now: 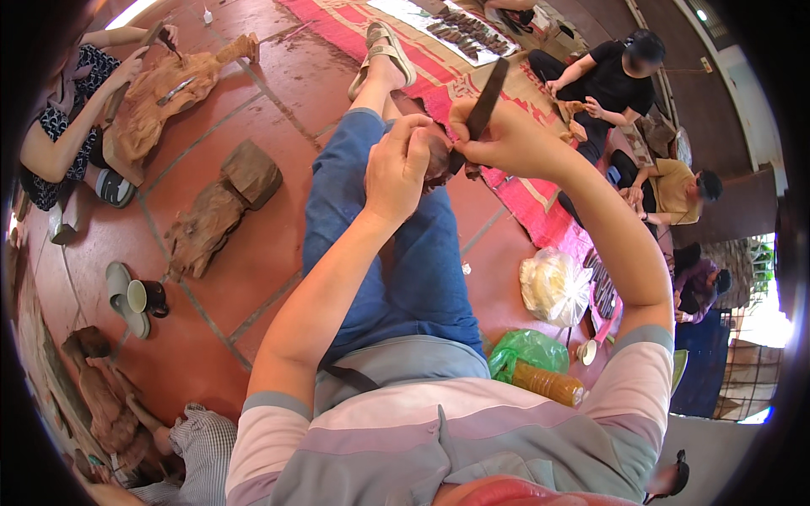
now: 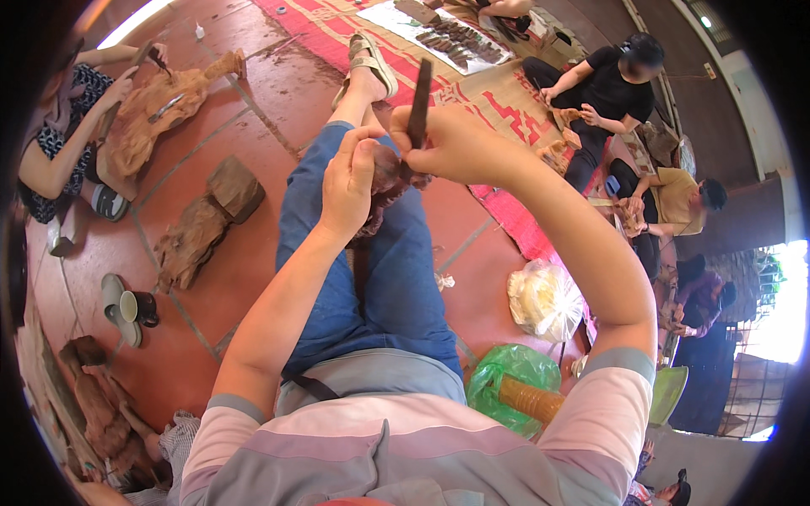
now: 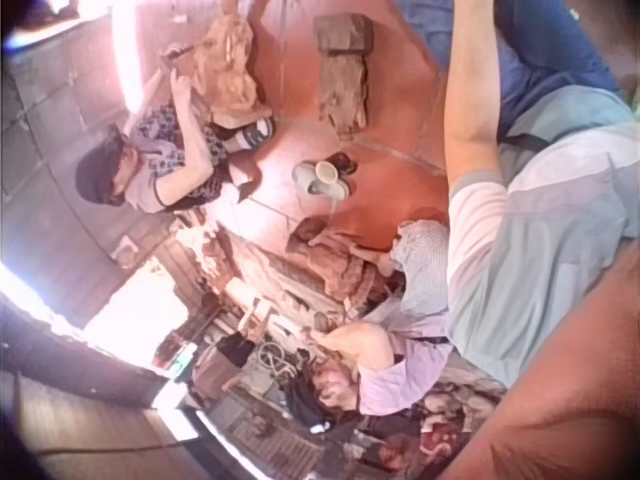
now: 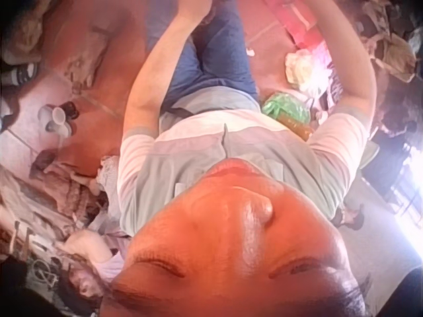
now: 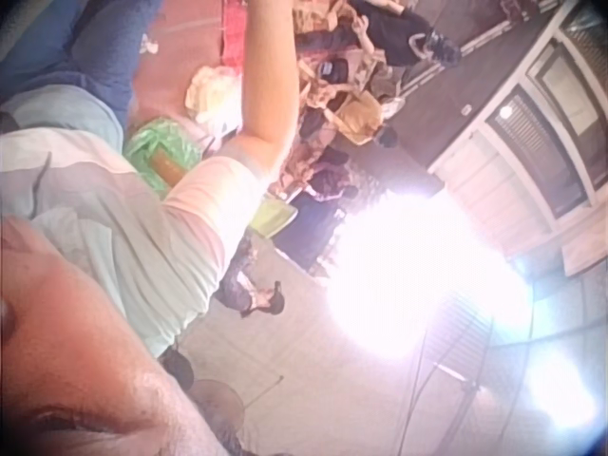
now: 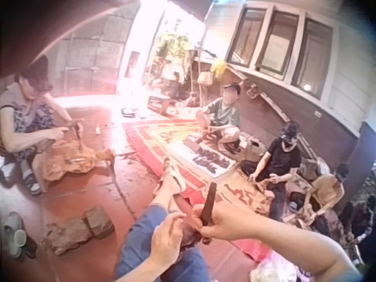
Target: The person sits on the floor and carves a piece of wood using a small knife. They hold the wood in their left hand and use the knife in their right hand to shape and refine the surface. The person rotates the wood to access different areas and continues carving throughout the clip.
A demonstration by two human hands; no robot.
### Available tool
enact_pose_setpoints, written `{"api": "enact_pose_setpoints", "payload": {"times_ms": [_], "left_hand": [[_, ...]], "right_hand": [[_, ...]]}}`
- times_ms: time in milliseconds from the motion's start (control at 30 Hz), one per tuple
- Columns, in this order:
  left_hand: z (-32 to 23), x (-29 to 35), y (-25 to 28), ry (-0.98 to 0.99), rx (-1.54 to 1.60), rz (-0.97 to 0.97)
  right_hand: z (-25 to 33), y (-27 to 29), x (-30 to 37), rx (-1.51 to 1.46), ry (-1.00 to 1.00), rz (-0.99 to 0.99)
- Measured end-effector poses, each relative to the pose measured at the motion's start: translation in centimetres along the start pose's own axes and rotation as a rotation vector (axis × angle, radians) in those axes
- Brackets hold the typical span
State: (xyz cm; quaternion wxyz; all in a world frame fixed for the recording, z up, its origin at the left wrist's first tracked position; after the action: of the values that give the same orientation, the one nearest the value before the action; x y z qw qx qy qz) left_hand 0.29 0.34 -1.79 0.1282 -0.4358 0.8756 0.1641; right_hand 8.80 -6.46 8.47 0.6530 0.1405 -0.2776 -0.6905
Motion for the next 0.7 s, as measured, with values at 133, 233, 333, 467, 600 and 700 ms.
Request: {"api": "enact_pose_setpoints", "payload": {"times_ms": [133, 233, 333, 467, 600, 700], "left_hand": [[0.4, -0.1, 0.1, -0.002, 0.02, -0.002], [0.1, -0.1, 0.1, 0.016, 0.031, 0.0], [-0.1, 0.1, 0.0, 0.01, 0.045, -0.005], [-0.1, -0.1, 0.1, -0.004, 0.025, -0.014], [0.3, -0.2, 0.2, -0.001, 0.009, -0.016], [0.6, -0.2, 0.1, 0.012, 0.058, 0.003]], "right_hand": [[0.0, -0.5, -0.7, 0.028, -0.031, 0.005], [0.5, -0.3, -1.1, 0.047, -0.092, 0.002], [0.2, 1.4, -1.0, 0.232, -0.058, -0.086], [-0.6, 0.5, -0.1, 0.071, -0.109, -0.053], [-0.5, -0.4, -0.7, 0.013, -0.166, -0.03], [-0.5, -0.6, -1.0, 0.063, -0.143, -0.03]]}}
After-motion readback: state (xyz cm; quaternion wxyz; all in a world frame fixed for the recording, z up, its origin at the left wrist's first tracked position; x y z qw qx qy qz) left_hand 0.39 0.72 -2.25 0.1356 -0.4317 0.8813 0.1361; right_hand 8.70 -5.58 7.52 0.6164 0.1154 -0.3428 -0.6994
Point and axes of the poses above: each hand's wrist, its own x-axis away from the middle knuckle, its own y-axis out of the back of the hand, z = x × y, the point moved 7 cm from there along -x, towards the middle knuckle, and after that the axes turned 12 degrees about -x, right-handed, at the moved point
